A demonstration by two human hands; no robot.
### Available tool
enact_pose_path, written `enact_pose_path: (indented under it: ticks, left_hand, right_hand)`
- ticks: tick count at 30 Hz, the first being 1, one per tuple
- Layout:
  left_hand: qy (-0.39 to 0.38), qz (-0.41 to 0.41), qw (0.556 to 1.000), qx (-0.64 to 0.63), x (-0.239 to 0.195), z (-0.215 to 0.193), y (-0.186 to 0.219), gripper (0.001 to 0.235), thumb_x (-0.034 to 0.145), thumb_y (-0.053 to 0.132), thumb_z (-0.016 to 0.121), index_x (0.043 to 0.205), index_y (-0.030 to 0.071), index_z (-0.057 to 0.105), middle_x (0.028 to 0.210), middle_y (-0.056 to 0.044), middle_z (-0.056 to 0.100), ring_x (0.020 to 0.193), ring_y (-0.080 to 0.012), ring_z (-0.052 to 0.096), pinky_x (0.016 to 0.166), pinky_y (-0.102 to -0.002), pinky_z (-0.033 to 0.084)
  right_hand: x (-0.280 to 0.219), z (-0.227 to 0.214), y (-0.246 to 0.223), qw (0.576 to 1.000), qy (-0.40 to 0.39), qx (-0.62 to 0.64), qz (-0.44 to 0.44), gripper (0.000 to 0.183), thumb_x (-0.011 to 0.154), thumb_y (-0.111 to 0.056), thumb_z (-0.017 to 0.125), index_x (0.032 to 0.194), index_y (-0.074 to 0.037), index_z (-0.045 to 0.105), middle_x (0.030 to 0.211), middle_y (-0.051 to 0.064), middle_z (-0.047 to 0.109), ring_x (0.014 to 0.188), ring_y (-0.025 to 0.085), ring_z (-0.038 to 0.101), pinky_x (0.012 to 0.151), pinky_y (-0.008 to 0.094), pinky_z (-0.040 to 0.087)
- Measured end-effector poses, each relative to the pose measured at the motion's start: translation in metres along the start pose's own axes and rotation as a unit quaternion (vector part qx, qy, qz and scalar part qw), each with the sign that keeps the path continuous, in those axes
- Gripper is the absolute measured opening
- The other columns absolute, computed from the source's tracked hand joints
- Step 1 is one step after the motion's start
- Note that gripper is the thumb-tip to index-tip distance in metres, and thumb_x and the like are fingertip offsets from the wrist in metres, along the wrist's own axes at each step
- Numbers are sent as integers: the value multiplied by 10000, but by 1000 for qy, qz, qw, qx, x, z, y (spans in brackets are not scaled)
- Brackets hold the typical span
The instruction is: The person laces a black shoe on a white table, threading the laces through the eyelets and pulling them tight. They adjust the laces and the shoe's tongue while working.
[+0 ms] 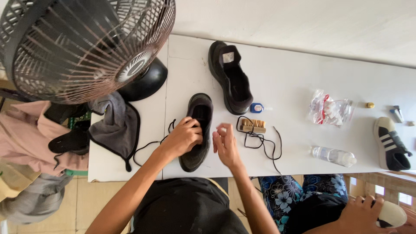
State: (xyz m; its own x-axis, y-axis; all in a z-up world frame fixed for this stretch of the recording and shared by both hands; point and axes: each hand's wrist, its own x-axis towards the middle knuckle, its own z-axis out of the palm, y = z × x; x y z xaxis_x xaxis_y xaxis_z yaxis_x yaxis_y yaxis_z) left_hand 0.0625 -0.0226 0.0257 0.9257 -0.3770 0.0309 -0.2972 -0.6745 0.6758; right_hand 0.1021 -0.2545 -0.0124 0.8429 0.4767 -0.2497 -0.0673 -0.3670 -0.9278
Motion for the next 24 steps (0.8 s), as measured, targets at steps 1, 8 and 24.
enact_pose_path:
  ticks: [1,8,24]
  left_hand:
    - [5,5,1000,4,-2,15,-16,323,1120,83,671,800,76,718,815,-46,648,1073,-246,634,1191,-478,398]
    - [17,22,1000,13,-2,45,-53,163,988,184,817,835,235,792,875,120,767,1142,-110,630,1201,-370,400]
    - [-132,-11,991,31,18,24,-30,162,901,323,883,855,228,760,924,52,771,1292,-212,641,1289,-516,330]
  right_hand:
    - [-5,1,3,1000,3,-3,-7,183,1196,-237,498,1298,-91,459,646,45,633,508,215,604,598,350,537]
    - [-28,13,9,998,-18,-62,1,272,998,-239,866,1150,-82,704,867,93,765,585,209,744,609,333,607]
    - [-42,42,62,977,145,-100,-123,54,1029,-124,818,1022,-100,770,922,70,760,665,260,822,680,406,646]
